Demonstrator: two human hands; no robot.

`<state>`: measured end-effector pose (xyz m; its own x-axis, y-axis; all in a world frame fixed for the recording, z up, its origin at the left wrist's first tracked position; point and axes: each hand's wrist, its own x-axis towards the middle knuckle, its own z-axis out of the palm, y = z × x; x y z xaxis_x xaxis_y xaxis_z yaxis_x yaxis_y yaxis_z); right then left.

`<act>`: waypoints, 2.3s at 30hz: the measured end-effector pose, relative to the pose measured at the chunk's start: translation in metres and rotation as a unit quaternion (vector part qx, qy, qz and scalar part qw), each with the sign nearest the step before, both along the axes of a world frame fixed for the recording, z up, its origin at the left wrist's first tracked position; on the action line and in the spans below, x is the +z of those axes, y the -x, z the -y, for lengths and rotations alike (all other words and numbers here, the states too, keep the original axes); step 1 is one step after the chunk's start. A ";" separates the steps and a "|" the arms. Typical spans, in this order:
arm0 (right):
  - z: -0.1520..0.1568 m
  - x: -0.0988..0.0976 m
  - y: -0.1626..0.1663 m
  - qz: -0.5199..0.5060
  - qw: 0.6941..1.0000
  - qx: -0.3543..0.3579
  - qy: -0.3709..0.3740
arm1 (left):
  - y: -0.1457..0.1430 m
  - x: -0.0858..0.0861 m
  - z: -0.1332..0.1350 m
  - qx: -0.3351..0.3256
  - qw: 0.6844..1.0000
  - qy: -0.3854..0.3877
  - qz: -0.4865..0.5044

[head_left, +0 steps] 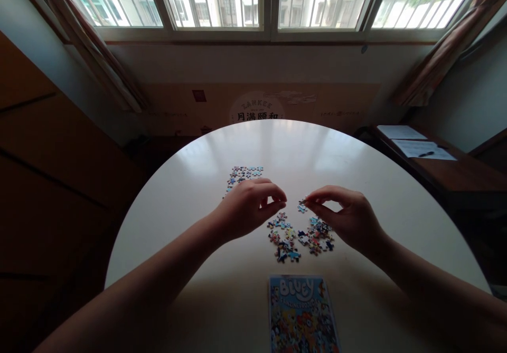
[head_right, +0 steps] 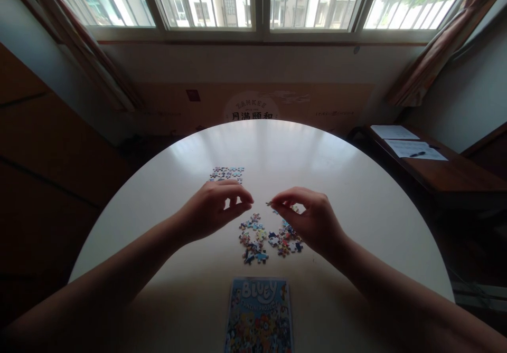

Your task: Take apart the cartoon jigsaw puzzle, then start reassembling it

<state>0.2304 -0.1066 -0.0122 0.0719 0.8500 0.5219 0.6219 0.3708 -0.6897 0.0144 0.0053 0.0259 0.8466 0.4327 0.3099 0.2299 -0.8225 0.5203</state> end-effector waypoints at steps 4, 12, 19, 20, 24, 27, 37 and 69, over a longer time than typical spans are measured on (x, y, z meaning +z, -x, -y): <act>0.001 -0.003 0.007 -0.003 1.000 0.030 0.002 | -0.004 -0.003 0.009 0.013 0.999 0.029 0.028; 0.002 -0.008 0.013 -0.061 0.996 0.050 0.031 | -0.011 -0.010 0.024 0.030 0.993 0.112 0.028; -0.002 -0.006 -0.003 -0.052 0.999 0.009 -0.012 | 0.011 -0.007 -0.018 0.132 0.982 0.112 -0.073; -0.002 -0.006 -0.006 -0.053 0.999 0.002 -0.011 | 0.015 -0.009 -0.026 0.142 0.980 0.110 -0.084; -0.004 -0.009 -0.013 -0.051 0.999 -0.011 -0.002 | 0.020 -0.016 -0.039 0.181 0.967 0.098 -0.147; -0.004 -0.009 -0.013 -0.052 0.999 0.000 0.005 | 0.015 -0.017 -0.033 0.211 0.953 0.074 -0.206; -0.004 -0.006 -0.014 -0.056 0.998 0.015 -0.020 | 0.020 0.003 -0.030 0.254 0.939 -0.063 -0.223; -0.005 -0.008 -0.013 -0.036 0.999 0.036 0.004 | 0.007 -0.016 -0.024 0.209 0.937 -0.096 -0.263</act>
<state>0.2431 -0.1019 -0.0201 0.0466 0.8579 0.5116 0.5429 0.4082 -0.7339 0.0073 0.0288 0.0103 0.6731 0.7395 0.0036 0.7358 -0.6702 0.0969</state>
